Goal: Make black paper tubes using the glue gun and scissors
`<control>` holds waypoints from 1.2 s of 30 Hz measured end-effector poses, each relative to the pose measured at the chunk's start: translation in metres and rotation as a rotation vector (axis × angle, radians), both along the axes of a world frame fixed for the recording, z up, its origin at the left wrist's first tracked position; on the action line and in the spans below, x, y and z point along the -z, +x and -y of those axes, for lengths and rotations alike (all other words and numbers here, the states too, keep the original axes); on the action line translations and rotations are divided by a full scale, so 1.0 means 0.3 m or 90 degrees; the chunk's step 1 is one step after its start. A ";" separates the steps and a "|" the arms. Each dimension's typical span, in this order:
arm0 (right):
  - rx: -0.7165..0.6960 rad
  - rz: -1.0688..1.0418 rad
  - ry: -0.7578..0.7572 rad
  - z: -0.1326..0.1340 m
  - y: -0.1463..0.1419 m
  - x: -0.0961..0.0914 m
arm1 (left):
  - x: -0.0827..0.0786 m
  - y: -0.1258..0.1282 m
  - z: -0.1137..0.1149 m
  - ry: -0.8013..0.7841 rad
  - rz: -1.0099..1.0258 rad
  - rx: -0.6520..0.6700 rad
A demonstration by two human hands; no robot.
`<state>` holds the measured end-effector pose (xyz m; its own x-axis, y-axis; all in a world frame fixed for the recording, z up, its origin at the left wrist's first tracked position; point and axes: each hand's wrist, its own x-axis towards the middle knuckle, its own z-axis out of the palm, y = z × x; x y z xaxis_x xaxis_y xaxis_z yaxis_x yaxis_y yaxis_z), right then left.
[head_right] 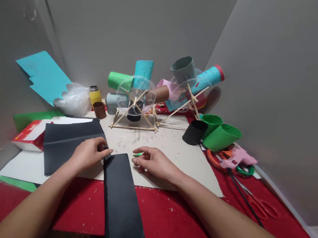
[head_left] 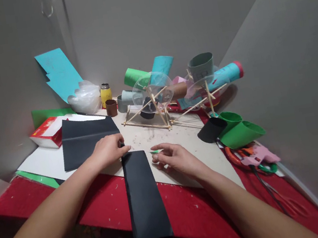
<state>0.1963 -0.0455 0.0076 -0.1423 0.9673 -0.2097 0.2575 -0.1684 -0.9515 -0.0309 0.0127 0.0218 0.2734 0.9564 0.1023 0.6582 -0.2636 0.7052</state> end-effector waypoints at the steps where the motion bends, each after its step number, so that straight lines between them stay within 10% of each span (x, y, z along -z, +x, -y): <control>1: -0.006 0.007 0.006 0.001 0.000 0.000 | 0.000 -0.013 -0.004 -0.001 -0.044 0.003; 15: -0.058 0.136 0.148 0.014 -0.011 0.035 | -0.002 0.002 0.018 -0.109 -0.055 0.180; 21: -0.100 0.229 0.250 0.014 -0.012 0.063 | 0.000 0.042 0.059 -0.284 0.148 0.299; 36: -0.264 0.389 0.268 0.055 -0.002 0.003 | 0.000 0.044 0.052 -0.353 0.238 0.265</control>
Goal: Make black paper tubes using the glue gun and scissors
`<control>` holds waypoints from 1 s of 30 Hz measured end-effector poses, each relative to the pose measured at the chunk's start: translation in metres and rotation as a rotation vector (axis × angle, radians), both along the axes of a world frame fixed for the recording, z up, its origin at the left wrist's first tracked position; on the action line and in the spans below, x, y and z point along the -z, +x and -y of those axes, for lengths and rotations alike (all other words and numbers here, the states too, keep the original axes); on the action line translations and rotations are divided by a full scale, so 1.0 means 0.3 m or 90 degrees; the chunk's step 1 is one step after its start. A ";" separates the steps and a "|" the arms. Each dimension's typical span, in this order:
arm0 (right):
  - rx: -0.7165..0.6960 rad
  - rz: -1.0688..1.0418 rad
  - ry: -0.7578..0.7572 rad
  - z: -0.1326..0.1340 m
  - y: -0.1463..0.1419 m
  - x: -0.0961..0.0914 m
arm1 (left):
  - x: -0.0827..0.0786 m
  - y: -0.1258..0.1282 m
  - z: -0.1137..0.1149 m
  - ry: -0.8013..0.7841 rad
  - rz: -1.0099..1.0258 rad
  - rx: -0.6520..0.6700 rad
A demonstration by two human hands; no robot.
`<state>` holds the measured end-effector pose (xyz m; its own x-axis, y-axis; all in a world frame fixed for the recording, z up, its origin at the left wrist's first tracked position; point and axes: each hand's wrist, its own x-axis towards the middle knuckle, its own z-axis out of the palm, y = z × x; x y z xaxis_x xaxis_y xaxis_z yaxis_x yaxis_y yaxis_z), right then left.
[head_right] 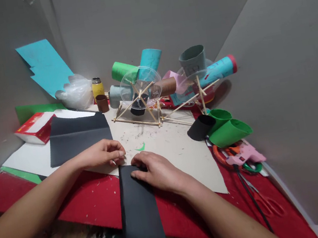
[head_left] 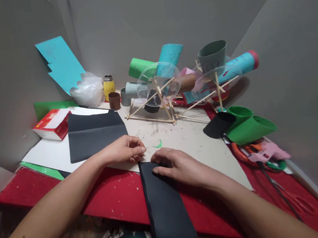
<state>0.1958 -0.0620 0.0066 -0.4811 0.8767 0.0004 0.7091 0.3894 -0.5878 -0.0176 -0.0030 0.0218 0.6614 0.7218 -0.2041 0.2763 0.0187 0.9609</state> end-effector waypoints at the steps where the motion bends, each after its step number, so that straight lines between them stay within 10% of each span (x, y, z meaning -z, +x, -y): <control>1: 0.009 0.017 0.014 0.000 0.003 -0.001 | -0.002 -0.001 0.001 0.000 -0.009 -0.002; 16: -0.018 0.058 0.004 -0.004 0.010 -0.017 | 0.007 0.006 0.017 -0.040 -0.050 0.084; 30: 0.185 -0.469 -0.165 -0.032 0.007 -0.013 | 0.030 0.030 0.012 -0.118 0.128 -0.019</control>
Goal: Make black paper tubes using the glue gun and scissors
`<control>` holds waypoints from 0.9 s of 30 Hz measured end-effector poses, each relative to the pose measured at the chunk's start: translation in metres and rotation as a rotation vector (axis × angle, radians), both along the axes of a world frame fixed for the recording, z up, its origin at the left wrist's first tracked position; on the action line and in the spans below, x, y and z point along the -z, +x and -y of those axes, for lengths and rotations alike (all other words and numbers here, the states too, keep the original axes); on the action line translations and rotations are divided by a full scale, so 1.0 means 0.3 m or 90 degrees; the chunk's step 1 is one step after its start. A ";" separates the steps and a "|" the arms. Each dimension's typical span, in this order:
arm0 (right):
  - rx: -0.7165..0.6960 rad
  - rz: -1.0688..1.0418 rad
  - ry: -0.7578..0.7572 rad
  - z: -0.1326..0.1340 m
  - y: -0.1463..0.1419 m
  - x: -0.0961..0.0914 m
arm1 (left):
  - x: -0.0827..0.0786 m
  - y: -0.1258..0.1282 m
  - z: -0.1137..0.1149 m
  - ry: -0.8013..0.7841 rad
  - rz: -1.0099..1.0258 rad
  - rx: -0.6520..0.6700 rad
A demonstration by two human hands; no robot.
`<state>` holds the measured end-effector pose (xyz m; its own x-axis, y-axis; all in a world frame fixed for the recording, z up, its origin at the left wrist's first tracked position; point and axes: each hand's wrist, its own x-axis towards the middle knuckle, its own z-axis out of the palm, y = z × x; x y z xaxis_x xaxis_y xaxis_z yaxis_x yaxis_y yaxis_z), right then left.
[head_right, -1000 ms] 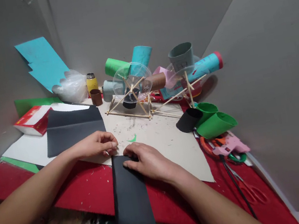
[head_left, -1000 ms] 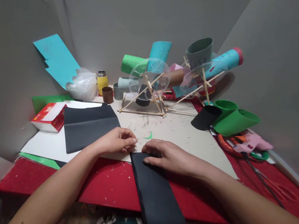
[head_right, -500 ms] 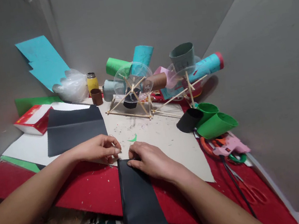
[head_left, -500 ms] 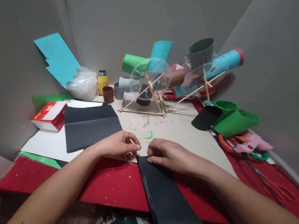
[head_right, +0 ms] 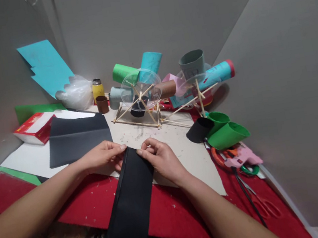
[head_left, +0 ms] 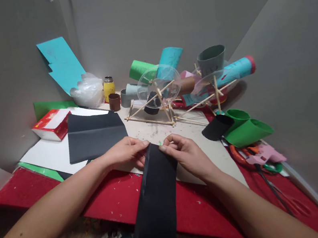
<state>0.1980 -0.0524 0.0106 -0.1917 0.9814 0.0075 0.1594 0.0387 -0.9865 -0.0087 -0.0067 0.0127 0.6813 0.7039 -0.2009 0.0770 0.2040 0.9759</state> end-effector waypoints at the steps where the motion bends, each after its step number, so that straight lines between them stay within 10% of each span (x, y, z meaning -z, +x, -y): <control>1: 0.001 -0.011 0.002 0.005 -0.005 -0.001 | 0.000 0.003 0.003 -0.013 0.012 -0.002; 12: -0.006 -0.025 -0.004 0.024 -0.018 -0.020 | -0.014 0.017 0.020 -0.167 0.083 -0.025; 21: 0.021 0.048 0.028 0.028 -0.019 -0.018 | -0.032 0.020 0.041 0.129 -0.016 -0.018; 27: 0.006 0.046 -0.004 0.031 -0.023 -0.037 | -0.015 0.027 0.059 0.151 -0.035 0.043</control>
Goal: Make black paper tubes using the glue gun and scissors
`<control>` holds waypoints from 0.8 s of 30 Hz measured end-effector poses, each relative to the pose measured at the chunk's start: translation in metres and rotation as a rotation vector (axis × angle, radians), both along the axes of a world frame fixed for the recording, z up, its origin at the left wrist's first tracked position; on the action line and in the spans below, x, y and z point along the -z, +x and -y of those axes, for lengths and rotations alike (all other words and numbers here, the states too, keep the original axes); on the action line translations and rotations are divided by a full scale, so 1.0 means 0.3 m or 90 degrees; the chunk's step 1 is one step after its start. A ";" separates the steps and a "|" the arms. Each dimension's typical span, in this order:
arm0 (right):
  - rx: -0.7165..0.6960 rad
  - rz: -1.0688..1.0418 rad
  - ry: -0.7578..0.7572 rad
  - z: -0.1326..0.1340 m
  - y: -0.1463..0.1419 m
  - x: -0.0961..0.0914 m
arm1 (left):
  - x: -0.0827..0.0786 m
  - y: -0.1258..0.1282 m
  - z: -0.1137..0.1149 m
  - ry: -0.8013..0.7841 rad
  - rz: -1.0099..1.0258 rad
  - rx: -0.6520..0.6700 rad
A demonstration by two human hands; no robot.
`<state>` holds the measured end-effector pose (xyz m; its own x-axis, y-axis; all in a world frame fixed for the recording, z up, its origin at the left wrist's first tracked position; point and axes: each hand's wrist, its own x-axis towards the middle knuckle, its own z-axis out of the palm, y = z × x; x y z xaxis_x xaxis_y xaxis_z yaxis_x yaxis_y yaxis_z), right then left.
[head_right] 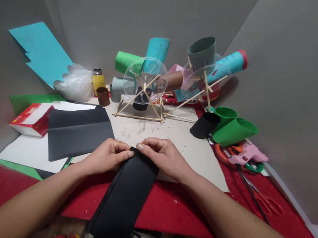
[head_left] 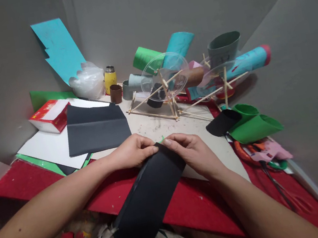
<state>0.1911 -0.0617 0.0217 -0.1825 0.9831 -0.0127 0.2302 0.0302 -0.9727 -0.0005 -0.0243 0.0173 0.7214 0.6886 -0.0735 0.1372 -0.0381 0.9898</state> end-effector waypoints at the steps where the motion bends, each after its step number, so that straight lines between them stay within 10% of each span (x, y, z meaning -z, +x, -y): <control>1: -0.003 0.010 -0.004 0.001 -0.001 -0.002 | 0.004 0.001 0.004 0.016 -0.004 0.006; 11: 0.090 0.082 0.082 -0.014 0.037 -0.015 | 0.011 0.000 0.002 -0.001 -0.019 0.056; 24: -0.063 0.112 -0.008 0.007 0.035 -0.032 | 0.012 -0.001 0.012 0.028 -0.050 0.088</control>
<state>0.2017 -0.0637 0.0312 -0.2716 0.9602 -0.0648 0.3938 0.0494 -0.9179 -0.0009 -0.0279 0.0137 0.8032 0.5864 -0.1046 0.2040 -0.1058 0.9732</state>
